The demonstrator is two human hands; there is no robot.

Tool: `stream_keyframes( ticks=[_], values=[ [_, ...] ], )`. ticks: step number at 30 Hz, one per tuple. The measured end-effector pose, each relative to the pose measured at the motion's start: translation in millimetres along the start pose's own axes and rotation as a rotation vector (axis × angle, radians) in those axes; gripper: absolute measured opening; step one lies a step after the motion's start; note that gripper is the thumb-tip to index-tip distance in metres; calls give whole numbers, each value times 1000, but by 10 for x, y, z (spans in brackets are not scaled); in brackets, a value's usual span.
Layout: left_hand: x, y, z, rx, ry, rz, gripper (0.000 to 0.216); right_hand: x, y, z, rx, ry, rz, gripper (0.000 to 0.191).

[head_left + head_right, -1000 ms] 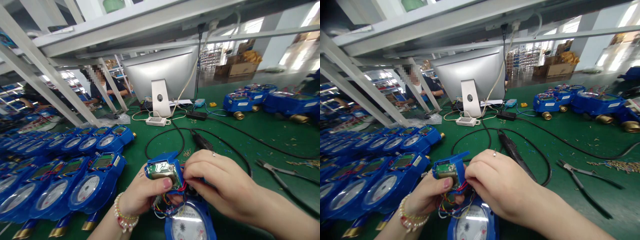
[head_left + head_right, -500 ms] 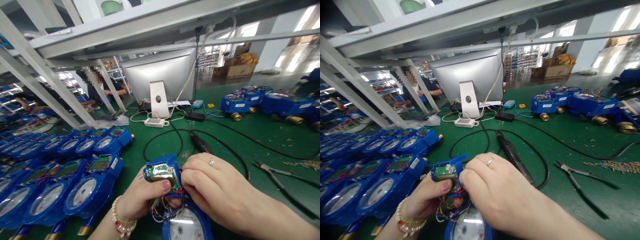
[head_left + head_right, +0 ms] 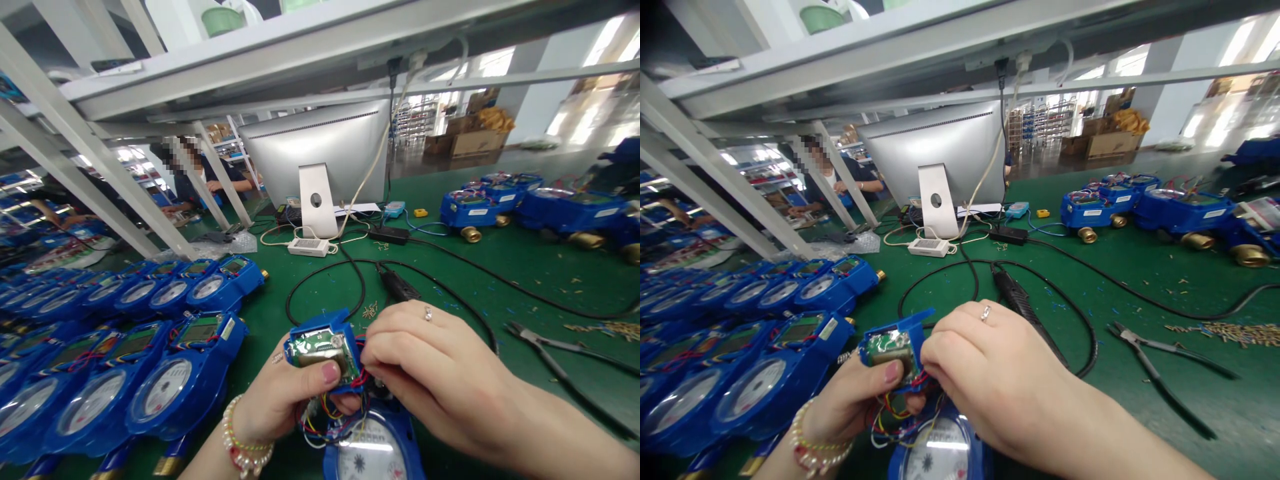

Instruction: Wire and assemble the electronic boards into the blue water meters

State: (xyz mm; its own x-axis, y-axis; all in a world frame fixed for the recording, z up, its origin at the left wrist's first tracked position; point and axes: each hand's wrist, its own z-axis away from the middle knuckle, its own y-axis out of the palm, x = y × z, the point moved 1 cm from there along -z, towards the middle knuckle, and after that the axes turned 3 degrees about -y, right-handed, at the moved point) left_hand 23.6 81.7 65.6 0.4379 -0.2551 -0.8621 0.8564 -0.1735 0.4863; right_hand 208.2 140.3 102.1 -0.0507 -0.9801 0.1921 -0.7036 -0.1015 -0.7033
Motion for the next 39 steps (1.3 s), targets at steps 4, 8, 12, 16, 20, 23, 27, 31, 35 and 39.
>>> stream_keyframes(
  ticks=[4, 8, 12, 16, 20, 23, 27, 31, 35, 39],
  values=[
    [22, -22, 3, -11, -17, -6, 16, 2, -60, 6, 47, -13, -36, 10],
    [37, -35, 15, -16, -21, -14, 17, 19, -19, 21, 74, -36, 9, 9],
    [22, -12, 17, -12, -18, -17, 16, 32, -2, 17, 59, -16, 24, 12],
    [0, 1, 8, -4, -22, -30, 15, 40, -23, -7, 105, 40, -25, 13],
    [6, -12, 16, 0, -30, -44, 14, 42, -10, -6, 93, 33, 33, 15],
    [7, -5, 18, -15, 0, -40, 16, 27, 17, 12, 93, 13, 55, 13],
    [1, 10, 13, -37, 48, -87, 24, 5, 20, 18, 50, 122, -132, 10],
    [22, -21, 15, -91, 74, -140, 25, 34, 23, 11, -65, 361, -391, 10],
    [53, -53, 18, -141, 127, -190, 31, 81, 70, 9, -182, 468, -451, 17],
    [78, -63, 24, -137, 90, -189, 34, 69, 118, 24, -201, 273, -369, 12]
  ],
)
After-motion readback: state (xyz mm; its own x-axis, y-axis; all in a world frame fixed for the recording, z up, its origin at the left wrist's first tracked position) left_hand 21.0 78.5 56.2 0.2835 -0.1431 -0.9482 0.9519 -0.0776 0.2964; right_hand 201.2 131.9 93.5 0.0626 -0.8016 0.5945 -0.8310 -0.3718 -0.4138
